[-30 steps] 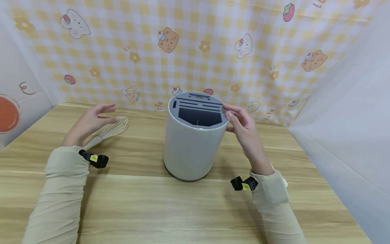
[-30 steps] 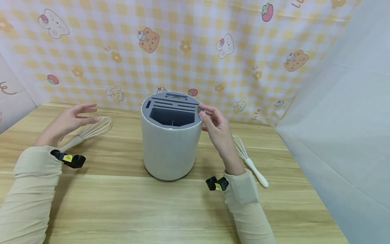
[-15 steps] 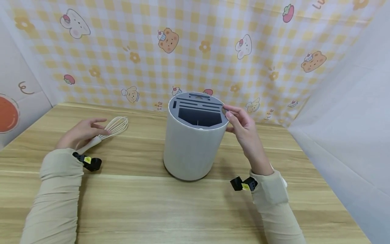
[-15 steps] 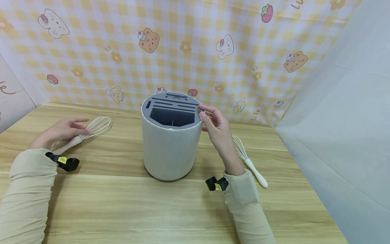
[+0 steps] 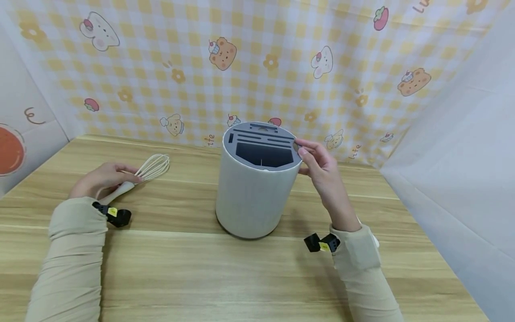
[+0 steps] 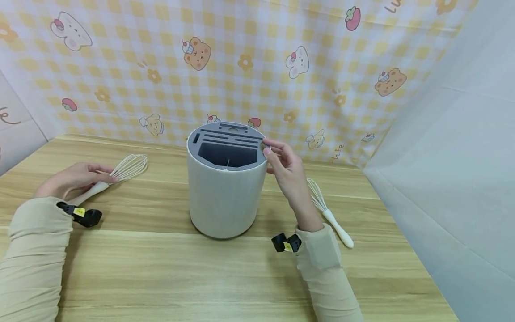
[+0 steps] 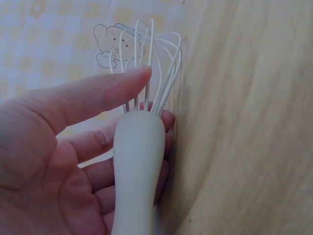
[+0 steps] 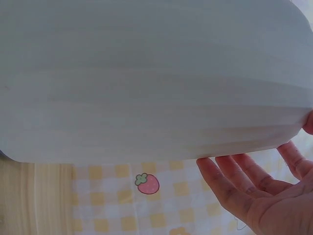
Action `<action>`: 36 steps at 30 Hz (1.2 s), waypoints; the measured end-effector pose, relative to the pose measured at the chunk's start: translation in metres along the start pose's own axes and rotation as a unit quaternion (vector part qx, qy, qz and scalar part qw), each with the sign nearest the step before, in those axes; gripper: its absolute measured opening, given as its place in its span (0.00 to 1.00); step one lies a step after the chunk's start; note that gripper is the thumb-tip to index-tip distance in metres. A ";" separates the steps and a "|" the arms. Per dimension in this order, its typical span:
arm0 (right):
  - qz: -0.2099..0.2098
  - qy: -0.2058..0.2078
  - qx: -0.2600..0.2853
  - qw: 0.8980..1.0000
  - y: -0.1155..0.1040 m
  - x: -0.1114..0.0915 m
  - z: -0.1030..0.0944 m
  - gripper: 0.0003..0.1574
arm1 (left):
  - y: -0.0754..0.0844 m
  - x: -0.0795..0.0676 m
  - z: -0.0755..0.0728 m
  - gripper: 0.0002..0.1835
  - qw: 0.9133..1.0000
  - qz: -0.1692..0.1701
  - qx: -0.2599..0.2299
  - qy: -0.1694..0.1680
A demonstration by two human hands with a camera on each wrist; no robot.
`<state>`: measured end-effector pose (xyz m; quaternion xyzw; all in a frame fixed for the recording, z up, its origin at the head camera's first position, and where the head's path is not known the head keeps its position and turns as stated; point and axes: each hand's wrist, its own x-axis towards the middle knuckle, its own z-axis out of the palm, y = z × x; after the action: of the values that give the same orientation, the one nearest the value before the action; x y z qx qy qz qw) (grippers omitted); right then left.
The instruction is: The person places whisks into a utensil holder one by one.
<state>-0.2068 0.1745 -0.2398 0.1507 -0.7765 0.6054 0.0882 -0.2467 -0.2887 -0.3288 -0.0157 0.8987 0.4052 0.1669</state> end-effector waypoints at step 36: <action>0.006 -0.002 -0.007 1.000 0.000 0.000 -0.001 0.24 | 0.030 -0.002 -0.002 0.35 0.998 0.025 0.032 0.048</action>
<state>-0.2071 0.1752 -0.2392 0.1467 -0.7820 0.5999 0.0842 -0.2507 -0.2702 -0.3054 -0.0076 0.9182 0.3793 0.1143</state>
